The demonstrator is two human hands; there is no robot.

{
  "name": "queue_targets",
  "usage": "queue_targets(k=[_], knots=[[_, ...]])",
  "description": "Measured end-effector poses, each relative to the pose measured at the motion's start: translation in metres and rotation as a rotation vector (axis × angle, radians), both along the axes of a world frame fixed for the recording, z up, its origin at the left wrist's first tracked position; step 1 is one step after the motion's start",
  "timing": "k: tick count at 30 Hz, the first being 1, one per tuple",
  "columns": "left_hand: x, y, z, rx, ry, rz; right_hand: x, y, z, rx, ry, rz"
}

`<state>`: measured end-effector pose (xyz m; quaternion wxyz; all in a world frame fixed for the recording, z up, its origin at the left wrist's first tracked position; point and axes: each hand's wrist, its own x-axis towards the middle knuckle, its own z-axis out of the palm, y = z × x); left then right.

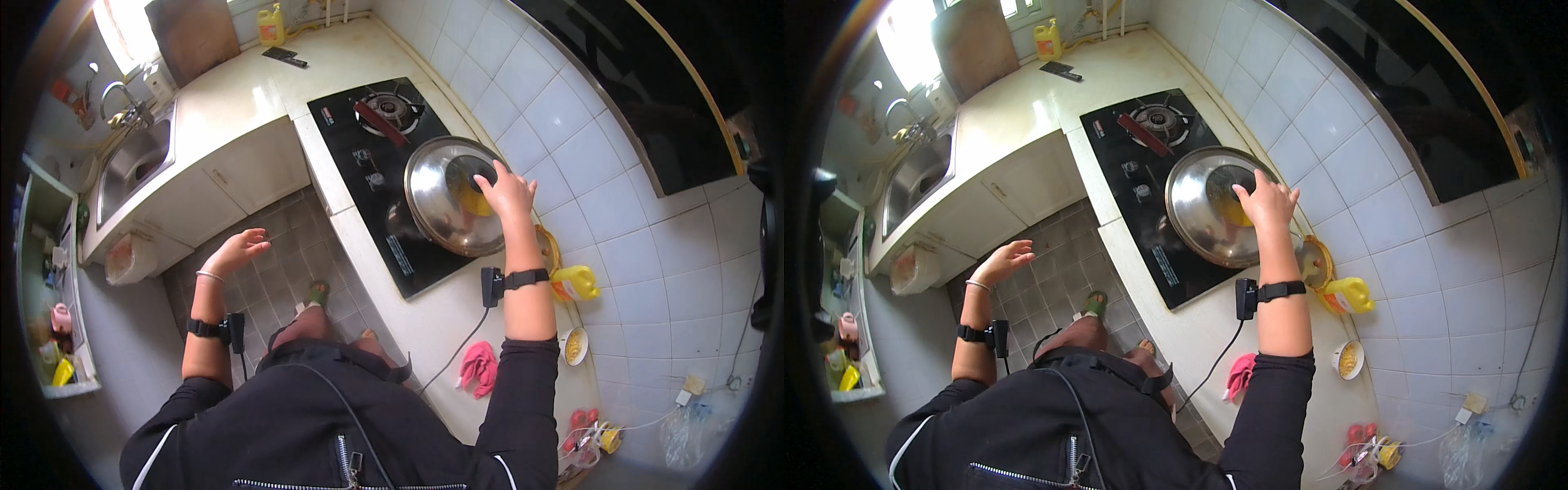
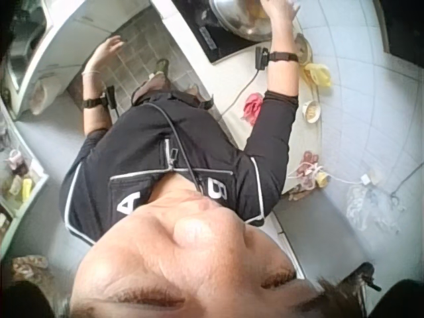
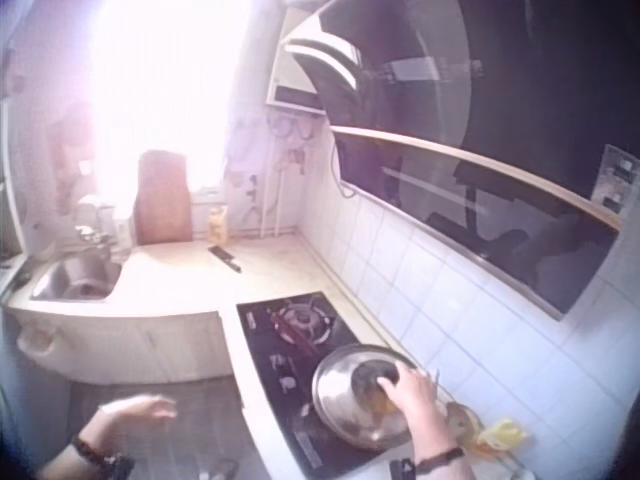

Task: The person cleans the kitchen sink and countertop using a red cloth and a steel wool pad. They rinse the cloth and scrub the sink, then wipe the surrounding counter. The person also washes a white bowl and a metal pot lid, placing them in the sink.

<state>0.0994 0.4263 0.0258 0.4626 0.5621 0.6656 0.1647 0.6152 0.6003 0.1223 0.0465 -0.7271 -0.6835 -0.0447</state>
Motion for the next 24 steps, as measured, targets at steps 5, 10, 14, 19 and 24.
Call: queue_targets(k=[5, 10, 14, 19, 24], knots=[[-0.055, 0.036, 0.002, 0.006, -0.058, 0.038, -0.016, 0.031, -0.002, -0.188, -0.064, -0.061], [-0.106, 0.097, -0.008, 0.010, 0.019, -0.011, 0.000, 0.002, 0.024, -0.038, 0.208, -0.160], [-0.100, 0.161, -0.009, 0.077, 0.058, -0.170, 0.032, -0.075, 0.084, 0.198, 0.500, -0.225], [-0.047, 0.210, -0.001, 0.150, 0.029, -0.327, 0.079, -0.202, 0.129, 0.198, 0.414, -0.485], [0.006, 0.210, 0.008, 0.091, 0.029, -0.439, 0.117, -0.300, 0.078, 0.066, 0.559, -0.746]])
